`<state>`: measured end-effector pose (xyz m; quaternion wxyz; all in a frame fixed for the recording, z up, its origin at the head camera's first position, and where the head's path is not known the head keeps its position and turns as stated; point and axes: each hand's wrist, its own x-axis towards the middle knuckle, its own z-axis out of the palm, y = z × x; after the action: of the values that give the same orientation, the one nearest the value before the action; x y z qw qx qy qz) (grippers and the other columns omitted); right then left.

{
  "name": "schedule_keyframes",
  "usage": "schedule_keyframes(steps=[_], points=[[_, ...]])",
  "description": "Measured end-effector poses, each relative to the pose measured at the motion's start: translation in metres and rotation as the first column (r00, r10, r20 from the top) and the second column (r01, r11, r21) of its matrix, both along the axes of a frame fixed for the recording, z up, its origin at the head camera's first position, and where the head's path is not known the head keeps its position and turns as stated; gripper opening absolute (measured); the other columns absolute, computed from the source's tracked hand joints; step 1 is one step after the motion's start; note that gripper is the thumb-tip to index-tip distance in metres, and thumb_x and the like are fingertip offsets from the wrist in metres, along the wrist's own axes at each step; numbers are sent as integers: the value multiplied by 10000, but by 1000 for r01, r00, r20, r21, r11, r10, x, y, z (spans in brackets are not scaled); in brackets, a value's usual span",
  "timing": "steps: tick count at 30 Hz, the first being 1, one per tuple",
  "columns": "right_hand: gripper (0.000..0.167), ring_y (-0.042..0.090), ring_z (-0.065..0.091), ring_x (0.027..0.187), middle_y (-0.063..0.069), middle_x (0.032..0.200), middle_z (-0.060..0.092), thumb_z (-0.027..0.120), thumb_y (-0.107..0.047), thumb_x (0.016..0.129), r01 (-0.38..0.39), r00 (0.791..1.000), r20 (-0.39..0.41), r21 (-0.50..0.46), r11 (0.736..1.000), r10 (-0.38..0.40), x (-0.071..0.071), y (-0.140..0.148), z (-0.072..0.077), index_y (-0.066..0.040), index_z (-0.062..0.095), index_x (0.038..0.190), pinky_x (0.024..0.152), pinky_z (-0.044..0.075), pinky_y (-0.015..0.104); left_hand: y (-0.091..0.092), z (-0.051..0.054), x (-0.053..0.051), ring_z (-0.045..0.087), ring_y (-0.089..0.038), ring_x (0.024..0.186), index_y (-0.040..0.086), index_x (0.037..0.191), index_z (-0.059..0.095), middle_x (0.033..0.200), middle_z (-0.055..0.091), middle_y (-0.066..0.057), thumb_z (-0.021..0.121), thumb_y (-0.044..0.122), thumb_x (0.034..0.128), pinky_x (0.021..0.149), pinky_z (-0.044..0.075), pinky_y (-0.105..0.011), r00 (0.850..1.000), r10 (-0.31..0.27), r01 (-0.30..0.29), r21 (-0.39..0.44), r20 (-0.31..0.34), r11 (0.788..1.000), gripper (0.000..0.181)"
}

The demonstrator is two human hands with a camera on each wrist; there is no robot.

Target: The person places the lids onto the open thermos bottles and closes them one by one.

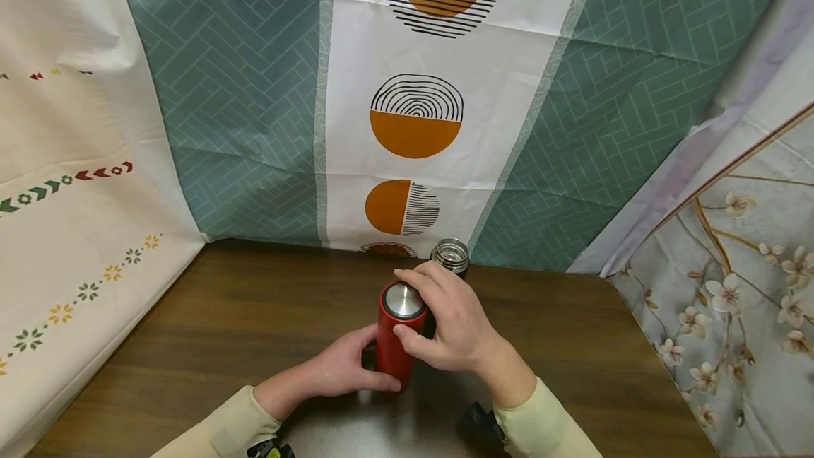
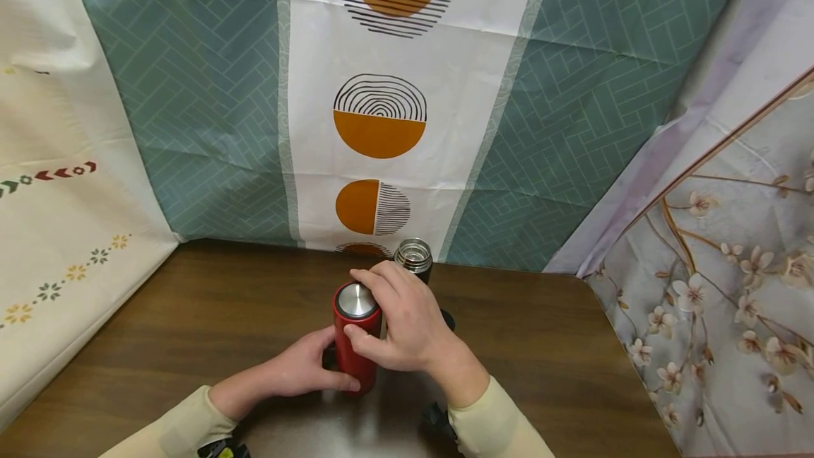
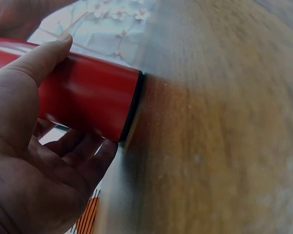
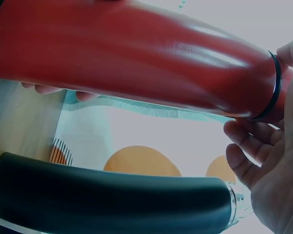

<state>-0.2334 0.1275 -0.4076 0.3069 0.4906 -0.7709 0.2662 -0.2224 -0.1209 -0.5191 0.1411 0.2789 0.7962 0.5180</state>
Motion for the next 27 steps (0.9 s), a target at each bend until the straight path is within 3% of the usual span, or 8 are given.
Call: schedule_keyframes(steps=[14,27], points=[[595,157,634,1011,11,1146,664,782,-582,976,23,999,-25,-44,999,-24,0,-3,-1,-80,700,1285,796,572,318,-1,-1,1,592,-221,1402,402,1490,597,1432,670,169,935,461,903,1135,482,-570,1000,17,-17,-12,-6,1000,680],[662,117,622,983,-48,1088,637,920,-641,840,88,994,73,-40,995,-85,1,-5,-1,-133,644,1163,796,567,304,-1,-3,0,577,-231,1432,419,1561,546,1469,658,168,934,473,901,1155,462,-592,1000,22,-22,-23,-7,999,767]])
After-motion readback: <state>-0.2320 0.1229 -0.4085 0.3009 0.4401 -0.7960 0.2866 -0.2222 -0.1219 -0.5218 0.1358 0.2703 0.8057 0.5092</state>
